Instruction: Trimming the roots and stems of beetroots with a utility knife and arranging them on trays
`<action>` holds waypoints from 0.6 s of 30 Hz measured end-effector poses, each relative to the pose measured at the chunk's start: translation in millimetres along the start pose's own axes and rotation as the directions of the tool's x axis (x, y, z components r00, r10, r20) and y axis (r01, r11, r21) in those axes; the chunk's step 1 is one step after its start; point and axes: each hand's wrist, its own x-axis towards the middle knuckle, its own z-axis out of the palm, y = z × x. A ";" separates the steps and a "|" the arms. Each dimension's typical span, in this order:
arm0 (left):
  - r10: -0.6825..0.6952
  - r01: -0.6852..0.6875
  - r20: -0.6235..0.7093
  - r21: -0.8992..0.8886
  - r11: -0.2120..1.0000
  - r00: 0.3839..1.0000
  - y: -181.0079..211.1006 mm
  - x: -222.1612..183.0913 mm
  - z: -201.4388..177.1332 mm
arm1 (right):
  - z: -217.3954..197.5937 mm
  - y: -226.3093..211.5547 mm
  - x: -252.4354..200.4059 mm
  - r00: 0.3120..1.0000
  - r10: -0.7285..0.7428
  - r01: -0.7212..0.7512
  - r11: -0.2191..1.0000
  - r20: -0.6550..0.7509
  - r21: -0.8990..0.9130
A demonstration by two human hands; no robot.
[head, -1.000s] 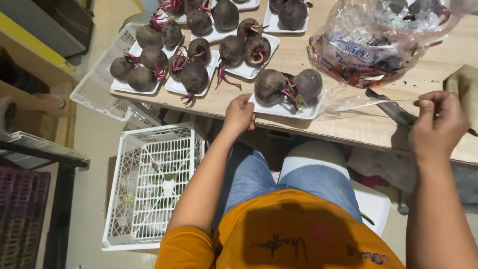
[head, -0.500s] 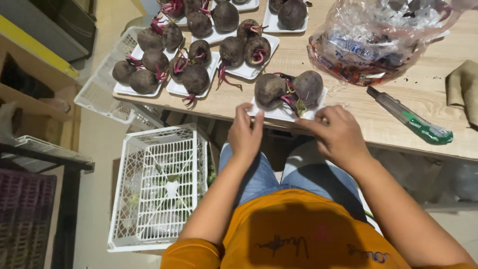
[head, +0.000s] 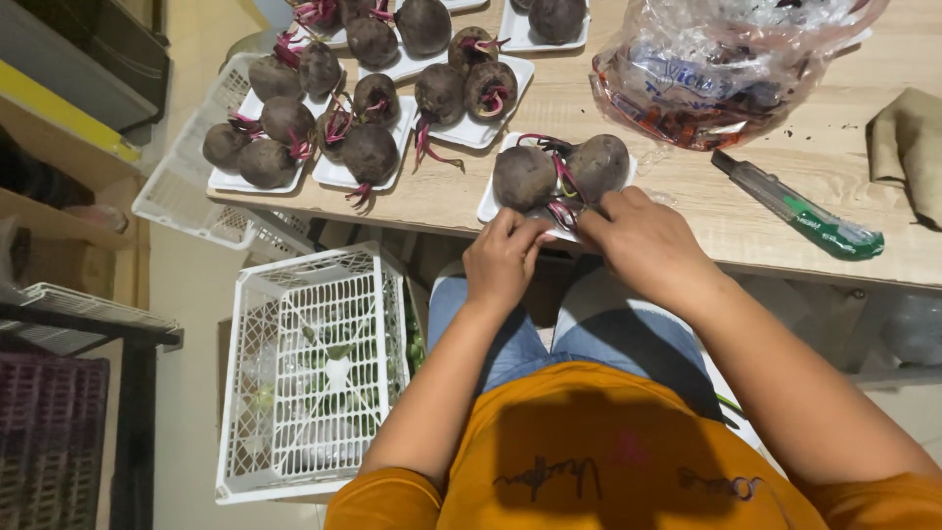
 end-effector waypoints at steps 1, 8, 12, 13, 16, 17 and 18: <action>-0.011 0.010 0.014 0.003 1.000 1.000 1.1 3.0 -2.7 | -0.2 0.9 0.3 0.999 -0.030 0.029 0.999 -0.025 -0.038; -0.021 0.022 0.020 -0.086 0.996 1.000 -5.4 7.6 -5.2 | -16.3 64.5 -41.8 0.998 0.027 -0.021 0.995 0.059 -0.093; 0.024 -0.025 -0.008 -0.122 0.992 1.000 -15.7 8.6 -1.3 | -3.1 109.5 -63.2 0.960 0.227 -0.267 0.921 -0.166 -0.284; 0.041 -0.041 -0.005 -0.138 0.990 0.999 -19.3 8.3 -2.7 | 7.2 117.4 -65.3 0.921 0.272 -0.340 0.912 -0.280 -0.232; 0.110 -0.108 0.006 -0.149 0.983 0.994 -17.9 9.8 -14.2 | -0.1 111.8 -49.6 0.857 0.437 -0.436 0.897 -0.275 0.066; 0.124 -0.121 0.009 -0.150 0.981 0.992 -16.0 10.1 -18.2 | -1.2 108.9 -43.8 0.849 0.448 -0.447 0.892 -0.281 0.070; 0.142 -0.138 0.020 -0.141 0.980 0.990 -14.0 10.5 -22.4 | -2.5 106.2 -37.9 0.848 0.452 -0.390 0.886 -0.277 0.252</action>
